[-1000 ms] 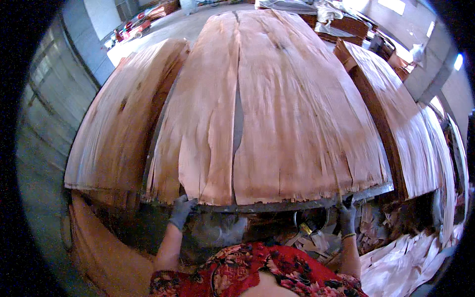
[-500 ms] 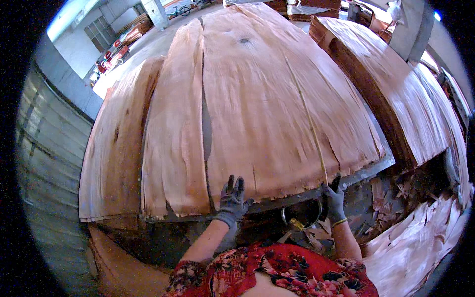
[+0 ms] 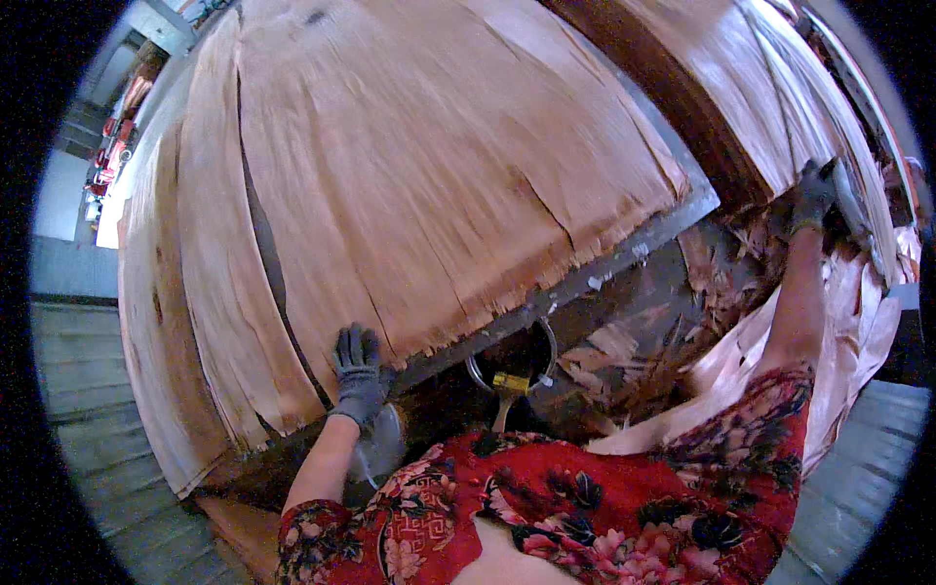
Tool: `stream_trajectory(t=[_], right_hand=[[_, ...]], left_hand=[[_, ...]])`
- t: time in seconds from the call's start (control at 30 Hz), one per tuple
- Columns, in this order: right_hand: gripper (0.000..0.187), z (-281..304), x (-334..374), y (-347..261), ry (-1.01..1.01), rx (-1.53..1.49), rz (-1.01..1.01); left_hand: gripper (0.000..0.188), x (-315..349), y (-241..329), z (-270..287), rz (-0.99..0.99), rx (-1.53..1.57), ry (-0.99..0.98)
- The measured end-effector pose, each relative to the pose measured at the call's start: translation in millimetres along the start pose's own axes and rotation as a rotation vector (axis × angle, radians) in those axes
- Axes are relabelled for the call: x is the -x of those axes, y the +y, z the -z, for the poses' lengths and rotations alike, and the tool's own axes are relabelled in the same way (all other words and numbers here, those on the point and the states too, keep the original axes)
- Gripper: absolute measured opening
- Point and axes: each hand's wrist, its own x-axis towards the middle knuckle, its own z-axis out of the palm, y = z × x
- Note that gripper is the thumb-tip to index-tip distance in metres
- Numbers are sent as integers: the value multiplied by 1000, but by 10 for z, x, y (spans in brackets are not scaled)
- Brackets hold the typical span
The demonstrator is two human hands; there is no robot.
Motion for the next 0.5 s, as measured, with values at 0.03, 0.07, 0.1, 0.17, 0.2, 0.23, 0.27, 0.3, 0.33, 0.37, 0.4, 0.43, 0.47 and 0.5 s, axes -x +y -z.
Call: stream_trajectory(t=[0.03,0.07,0.1,0.17,0.2,0.23,0.27,0.3,0.33,0.37,0.4,0.43,0.47,0.5], right_hand=[[19,137,-330,165,169,235,81],[20,-150,-161,-150,105,75,168],[23,-260,22,-537,47,-75,251],[27,-428,953,-1651,-225,-296,212],[27,-581,1426,-2066,-393,-333,226],[28,-609,1687,-2239,-533,-336,244],[26,-794,2085,-2356,-597,-408,302],[24,-948,2460,-2476,-663,-471,355],[24,-1127,2844,-2577,-736,-537,401],[24,-1233,3154,-2788,-675,-564,476],[25,-1395,3342,-2822,-762,-448,475],[30,-1575,3473,-2881,-810,-488,529],[35,-1712,3621,-2939,-848,-531,582],[36,-1741,3726,-3000,-845,-454,620]], left_hand=[[75,-141,85,-6,-34,-6,23],[75,-37,44,62,-2,-27,-4],[75,29,18,105,21,-33,-22],[74,54,73,256,54,-4,-19],[73,105,74,274,95,-2,-40],[72,74,72,258,103,24,-47],[72,81,30,230,120,44,-54],[70,81,-32,89,63,-39,10],[69,40,-58,52,44,-35,34],[68,44,-60,26,47,-39,50],[67,23,52,-139,58,-41,62],[66,-4,86,-132,44,15,71],[65,-49,82,-134,26,67,89],[66,-73,92,-190,15,139,127]])
